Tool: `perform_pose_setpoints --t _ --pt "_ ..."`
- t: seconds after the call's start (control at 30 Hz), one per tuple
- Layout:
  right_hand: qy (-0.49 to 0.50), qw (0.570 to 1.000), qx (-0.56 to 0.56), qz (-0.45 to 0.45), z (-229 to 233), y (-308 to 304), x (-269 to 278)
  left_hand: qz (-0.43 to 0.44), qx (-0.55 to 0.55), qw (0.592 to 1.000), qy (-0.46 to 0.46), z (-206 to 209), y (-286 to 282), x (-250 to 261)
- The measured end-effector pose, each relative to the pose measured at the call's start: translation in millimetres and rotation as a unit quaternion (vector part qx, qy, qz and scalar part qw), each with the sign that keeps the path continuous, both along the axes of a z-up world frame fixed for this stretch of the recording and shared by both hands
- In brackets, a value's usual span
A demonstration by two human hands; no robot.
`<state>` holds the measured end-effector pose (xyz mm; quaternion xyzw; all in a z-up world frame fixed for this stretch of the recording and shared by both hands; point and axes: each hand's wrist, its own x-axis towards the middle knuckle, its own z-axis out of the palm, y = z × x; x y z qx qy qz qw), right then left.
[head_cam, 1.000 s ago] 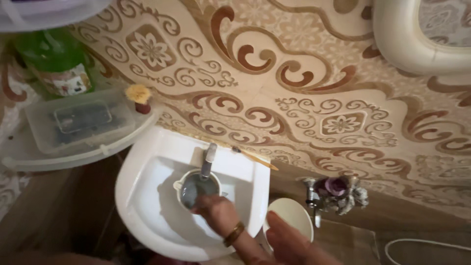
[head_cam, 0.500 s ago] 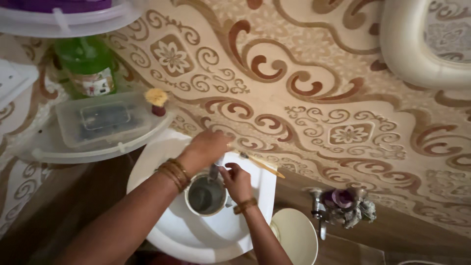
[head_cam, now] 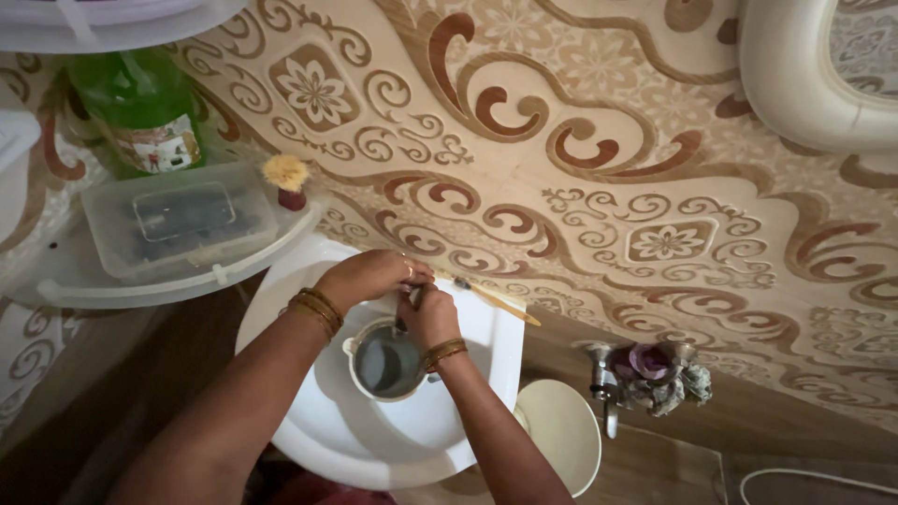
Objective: The person cleans the surface and basin of a sink using a toothbrush and a cloth.
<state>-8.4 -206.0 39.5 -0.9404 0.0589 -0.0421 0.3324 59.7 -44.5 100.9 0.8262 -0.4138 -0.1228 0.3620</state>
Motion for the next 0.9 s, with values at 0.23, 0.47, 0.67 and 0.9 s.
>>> perform_pose_setpoints --t 0.23,0.47,0.67,0.9 --pt "-0.026 0.989 -0.02 0.145 -2 -38 9 0.042 -0.053 0.994 -0.086 -6 -7 0" --pt "-0.014 0.987 -0.046 0.154 -2 -35 12 0.139 -0.082 0.978 0.133 12 -9 -25" --pt "0.06 0.983 -0.108 0.135 -3 -34 20 0.188 -0.036 0.978 0.086 15 -16 -40" --pt "0.067 0.982 -0.131 0.119 -25 -43 30 0.221 -0.015 0.974 0.037 3 -20 -42"
